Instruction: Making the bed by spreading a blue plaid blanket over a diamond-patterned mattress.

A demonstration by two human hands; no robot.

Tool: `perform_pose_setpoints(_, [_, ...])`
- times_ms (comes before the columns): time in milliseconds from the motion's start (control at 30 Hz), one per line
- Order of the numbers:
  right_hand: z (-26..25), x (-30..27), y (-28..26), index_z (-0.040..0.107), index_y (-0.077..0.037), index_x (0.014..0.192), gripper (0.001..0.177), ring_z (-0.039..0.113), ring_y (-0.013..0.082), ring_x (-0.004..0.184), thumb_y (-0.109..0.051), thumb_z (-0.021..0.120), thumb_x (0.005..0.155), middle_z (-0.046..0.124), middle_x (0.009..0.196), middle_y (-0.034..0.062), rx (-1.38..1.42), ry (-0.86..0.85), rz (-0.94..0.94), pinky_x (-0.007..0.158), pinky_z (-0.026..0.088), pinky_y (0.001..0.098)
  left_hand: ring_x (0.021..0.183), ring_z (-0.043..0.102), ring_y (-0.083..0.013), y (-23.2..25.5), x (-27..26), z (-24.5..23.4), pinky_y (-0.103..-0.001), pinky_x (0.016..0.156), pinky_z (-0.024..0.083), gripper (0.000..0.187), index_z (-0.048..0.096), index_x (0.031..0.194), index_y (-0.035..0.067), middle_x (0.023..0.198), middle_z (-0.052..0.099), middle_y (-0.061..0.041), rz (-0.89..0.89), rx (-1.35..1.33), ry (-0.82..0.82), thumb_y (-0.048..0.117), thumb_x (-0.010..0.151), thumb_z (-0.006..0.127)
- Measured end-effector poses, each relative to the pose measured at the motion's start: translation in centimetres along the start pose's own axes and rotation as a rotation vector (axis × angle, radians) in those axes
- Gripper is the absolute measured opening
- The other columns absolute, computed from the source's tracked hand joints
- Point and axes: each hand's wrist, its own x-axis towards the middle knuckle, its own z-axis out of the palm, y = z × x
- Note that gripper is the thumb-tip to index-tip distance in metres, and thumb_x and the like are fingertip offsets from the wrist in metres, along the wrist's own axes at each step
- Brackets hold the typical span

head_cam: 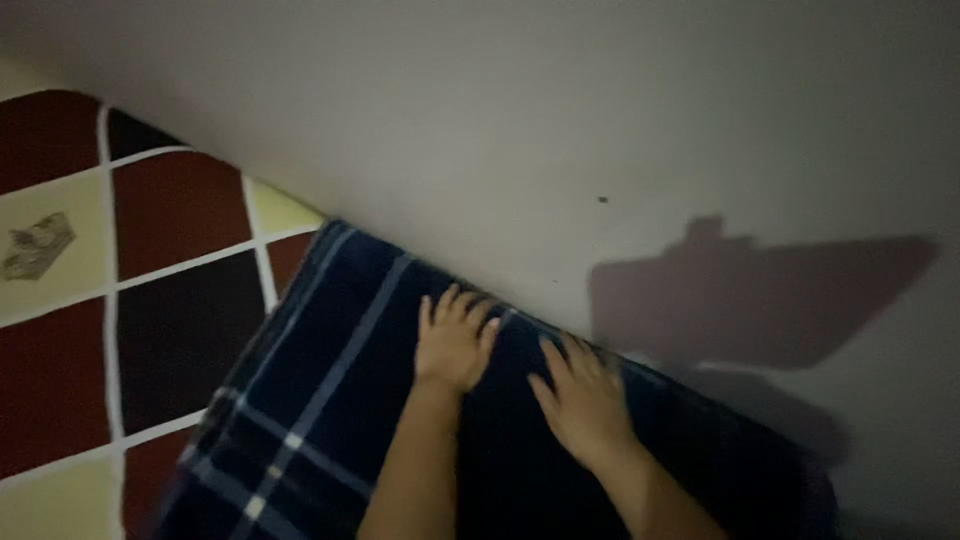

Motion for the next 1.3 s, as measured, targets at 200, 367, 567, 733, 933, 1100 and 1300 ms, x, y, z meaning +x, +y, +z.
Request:
perform_pose_setpoints(200, [-6.1, -14.0, 11.8, 0.024, -0.023, 0.161, 0.085, 0.028, 0.0314, 0.152, -0.063, 0.048, 0.09, 0.027, 0.168, 0.0034, -0.004, -0.222, 0.503, 0.116, 0.029, 0.0629, 0.152, 0.021, -0.0283, -0.4, 0.7, 0.2, -0.062, 0.123, 0.008, 0.056, 0.049, 0.147, 0.022, 0.156, 0.043, -0.002, -0.021, 0.154, -0.11, 0.053, 0.104, 0.03])
perform_pose_setpoints(367, [-6.9, -12.3, 12.2, 0.043, -0.012, 0.15, 0.073, 0.054, 0.0387, 0.125, -0.057, 0.04, 0.093, 0.054, 0.146, 0.0151, 0.195, -0.043, 0.308, 0.105, 0.034, 0.0614, 0.156, 0.017, -0.0317, 0.4, 1.6, -1.7, -0.064, 0.123, 0.003, 0.059, 0.048, 0.15, 0.023, 0.161, 0.039, -0.004, -0.076, 0.266, -0.206, 0.054, 0.105, 0.025])
perform_pose_setpoints(567, [-5.0, -13.0, 15.1, 0.062, -0.001, 0.131, 0.048, 0.067, 0.0356, 0.115, -0.037, 0.056, 0.099, 0.068, 0.127, 0.0193, 0.202, 0.146, 0.144, 0.102, 0.05, 0.0484, 0.114, 0.06, -0.0339, 16.1, -3.9, -8.9, -0.062, 0.096, 0.04, 0.029, 0.069, 0.118, 0.014, 0.124, 0.062, -0.012, 0.304, 0.416, -0.274, 0.029, 0.098, 0.054])
perform_pose_setpoints(733, [-3.0, -13.4, 18.5, 0.072, -0.008, 0.111, 0.063, 0.071, 0.0324, 0.109, -0.064, 0.045, 0.102, 0.075, 0.107, 0.0169, 0.09, 0.001, 0.402, 0.1, 0.056, 0.0462, 0.153, 0.023, -0.0416, 22.8, -6.8, -4.3, -0.072, 0.122, 0.006, 0.065, 0.042, 0.154, 0.013, 0.158, 0.041, -0.018, 0.378, -0.05, -0.505, 0.055, 0.107, 0.024])
perform_pose_setpoints(933, [-6.7, -11.9, 18.6, 0.074, -0.009, 0.122, 0.071, 0.067, 0.0347, 0.118, -0.06, 0.026, 0.109, 0.074, 0.123, 0.0177, 0.352, -0.185, 0.531, 0.11, 0.048, 0.0487, 0.156, 0.019, -0.0299, 24.8, -4.5, -4.2, -0.072, 0.121, -0.004, 0.066, 0.039, 0.157, 0.021, 0.166, 0.034, -0.004, 0.234, 0.102, -0.681, 0.054, 0.102, 0.024])
perform_pose_setpoints(1100, [-7.3, -12.5, 16.4, 0.075, -0.004, 0.114, 0.051, 0.07, 0.0321, 0.106, -0.041, 0.041, 0.109, 0.075, 0.107, 0.0175, 0.065, 0.1, 0.357, 0.1, 0.053, 0.0441, 0.151, 0.03, -0.029, 25.3, -3.6, -2.6, -0.074, 0.12, -0.001, 0.067, 0.043, 0.156, 0.017, 0.16, 0.043, -0.005, 0.214, 0.157, -0.671, 0.052, 0.103, 0.019])
perform_pose_setpoints(1300, [-2.2, -14.3, 20.0, 0.077, -0.007, 0.112, 0.061, 0.07, 0.0352, 0.111, -0.056, 0.04, 0.107, 0.077, 0.113, 0.0166, 0.245, 0.066, 0.43, 0.1, 0.054, 0.0452, 0.147, 0.037, -0.03, 25.1, -5.0, -2.7, -0.064, 0.125, 0.01, 0.058, 0.045, 0.152, 0.015, 0.154, 0.047, -0.01, 0.405, 0.085, -0.58, 0.042, 0.11, 0.016])
